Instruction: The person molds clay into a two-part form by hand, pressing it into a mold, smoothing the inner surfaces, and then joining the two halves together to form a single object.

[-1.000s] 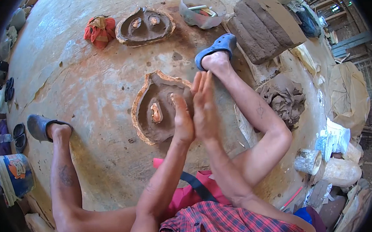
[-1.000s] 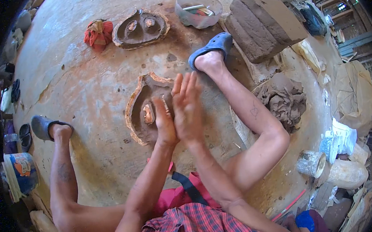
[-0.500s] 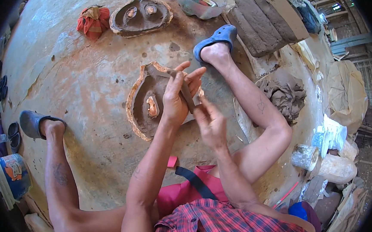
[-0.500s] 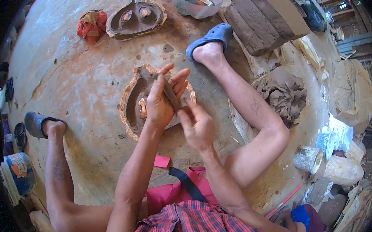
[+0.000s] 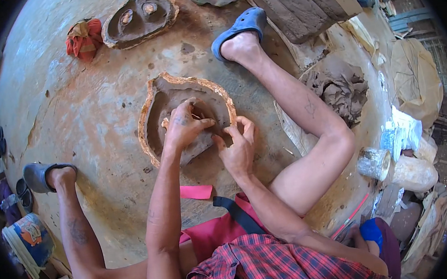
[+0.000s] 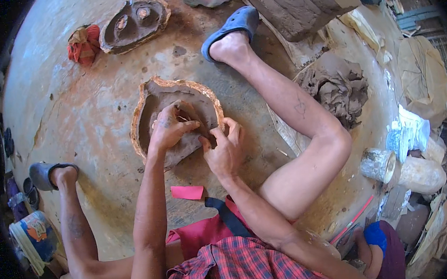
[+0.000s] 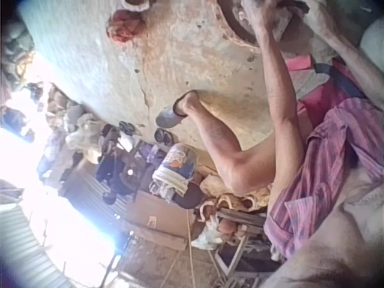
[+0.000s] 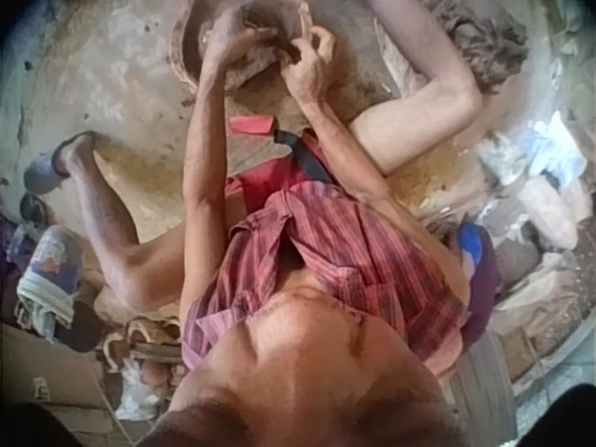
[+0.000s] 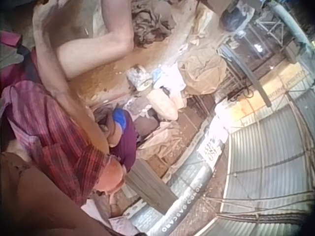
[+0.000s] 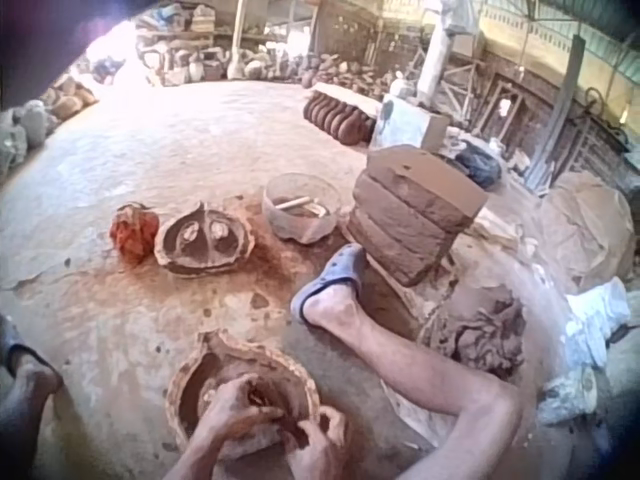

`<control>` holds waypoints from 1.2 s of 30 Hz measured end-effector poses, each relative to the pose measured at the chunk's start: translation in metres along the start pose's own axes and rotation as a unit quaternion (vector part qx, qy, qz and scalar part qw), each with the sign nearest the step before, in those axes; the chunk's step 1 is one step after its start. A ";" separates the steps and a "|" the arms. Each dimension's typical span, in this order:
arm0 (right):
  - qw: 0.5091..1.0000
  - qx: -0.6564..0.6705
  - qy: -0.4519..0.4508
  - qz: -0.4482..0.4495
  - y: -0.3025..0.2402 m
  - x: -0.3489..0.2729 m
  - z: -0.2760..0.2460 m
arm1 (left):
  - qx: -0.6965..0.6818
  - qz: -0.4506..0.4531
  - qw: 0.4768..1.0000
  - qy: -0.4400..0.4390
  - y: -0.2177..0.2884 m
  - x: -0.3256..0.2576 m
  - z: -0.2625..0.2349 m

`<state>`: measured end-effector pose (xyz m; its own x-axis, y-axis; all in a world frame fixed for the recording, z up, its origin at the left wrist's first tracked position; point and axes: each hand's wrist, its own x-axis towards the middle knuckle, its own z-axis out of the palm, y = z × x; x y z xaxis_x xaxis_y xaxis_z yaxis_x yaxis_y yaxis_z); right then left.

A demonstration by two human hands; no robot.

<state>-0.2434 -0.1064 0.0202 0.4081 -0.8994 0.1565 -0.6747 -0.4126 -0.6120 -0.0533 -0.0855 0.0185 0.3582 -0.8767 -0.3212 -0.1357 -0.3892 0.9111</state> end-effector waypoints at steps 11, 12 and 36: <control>0.993 0.083 -0.001 0.085 0.010 0.011 0.010 | 0.070 0.032 0.995 0.057 0.012 0.011 0.017; 0.981 0.111 -0.054 0.147 0.009 0.013 0.011 | 0.076 0.037 0.995 0.060 0.010 0.013 0.017; 0.987 0.092 -0.057 0.116 0.004 0.053 0.000 | 0.017 -0.039 0.996 0.074 0.021 0.036 0.007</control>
<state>-0.2244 -0.1556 0.0262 0.3291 -0.9403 -0.0869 -0.6388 -0.1539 -0.7538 -0.0499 -0.1277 0.0241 0.5010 -0.7926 -0.3475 -0.1312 -0.4665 0.8748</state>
